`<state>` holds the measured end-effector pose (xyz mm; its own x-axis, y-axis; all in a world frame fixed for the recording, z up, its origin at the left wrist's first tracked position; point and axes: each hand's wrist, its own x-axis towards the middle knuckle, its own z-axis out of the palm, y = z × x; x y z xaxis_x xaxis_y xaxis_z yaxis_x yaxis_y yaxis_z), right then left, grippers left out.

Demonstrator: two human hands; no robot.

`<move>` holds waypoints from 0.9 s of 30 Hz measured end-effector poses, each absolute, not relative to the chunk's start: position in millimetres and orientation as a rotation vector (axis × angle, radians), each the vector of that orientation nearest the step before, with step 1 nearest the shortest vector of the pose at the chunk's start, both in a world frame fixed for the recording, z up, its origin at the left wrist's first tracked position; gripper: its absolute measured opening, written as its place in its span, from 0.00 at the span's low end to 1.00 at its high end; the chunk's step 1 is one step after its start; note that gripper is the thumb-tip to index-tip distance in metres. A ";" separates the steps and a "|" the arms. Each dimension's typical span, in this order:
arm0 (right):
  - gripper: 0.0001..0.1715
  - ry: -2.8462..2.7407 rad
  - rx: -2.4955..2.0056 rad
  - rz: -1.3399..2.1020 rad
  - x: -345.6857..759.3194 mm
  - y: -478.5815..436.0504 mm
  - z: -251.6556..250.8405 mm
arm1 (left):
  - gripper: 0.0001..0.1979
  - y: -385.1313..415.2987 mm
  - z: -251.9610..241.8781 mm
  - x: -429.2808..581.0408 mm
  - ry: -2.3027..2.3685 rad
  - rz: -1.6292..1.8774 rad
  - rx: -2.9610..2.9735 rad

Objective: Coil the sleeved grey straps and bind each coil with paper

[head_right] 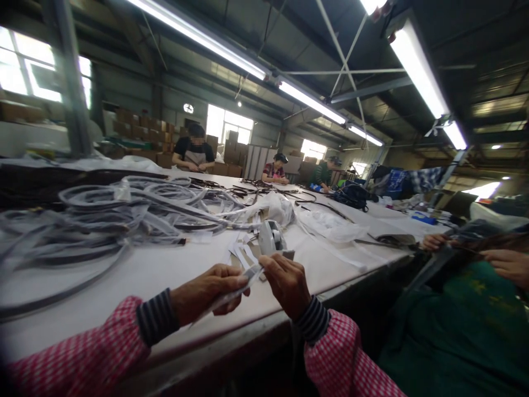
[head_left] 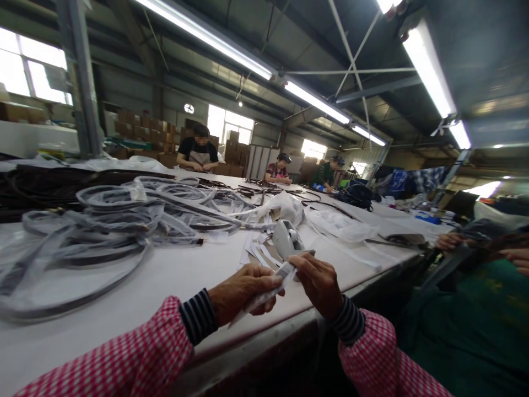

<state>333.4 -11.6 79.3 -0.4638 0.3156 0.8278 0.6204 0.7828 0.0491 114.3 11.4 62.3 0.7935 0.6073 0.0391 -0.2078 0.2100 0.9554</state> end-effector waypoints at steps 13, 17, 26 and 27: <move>0.10 -1.891 -0.888 0.263 326.8 -24.1 52.8 | 0.12 -21.1 70.2 116.1 0.277 0.665 1.127; 0.11 -1.862 -0.904 0.335 326.0 -35.8 45.2 | 0.12 -44.8 58.1 119.2 0.363 0.670 1.036; 0.12 -1.916 -0.818 0.419 327.8 -63.1 58.3 | 0.16 -108.1 57.6 130.9 0.427 0.752 0.929; 0.11 -1.923 -0.824 0.472 327.2 -67.3 57.4 | 0.16 -113.1 59.8 129.8 0.439 0.784 0.936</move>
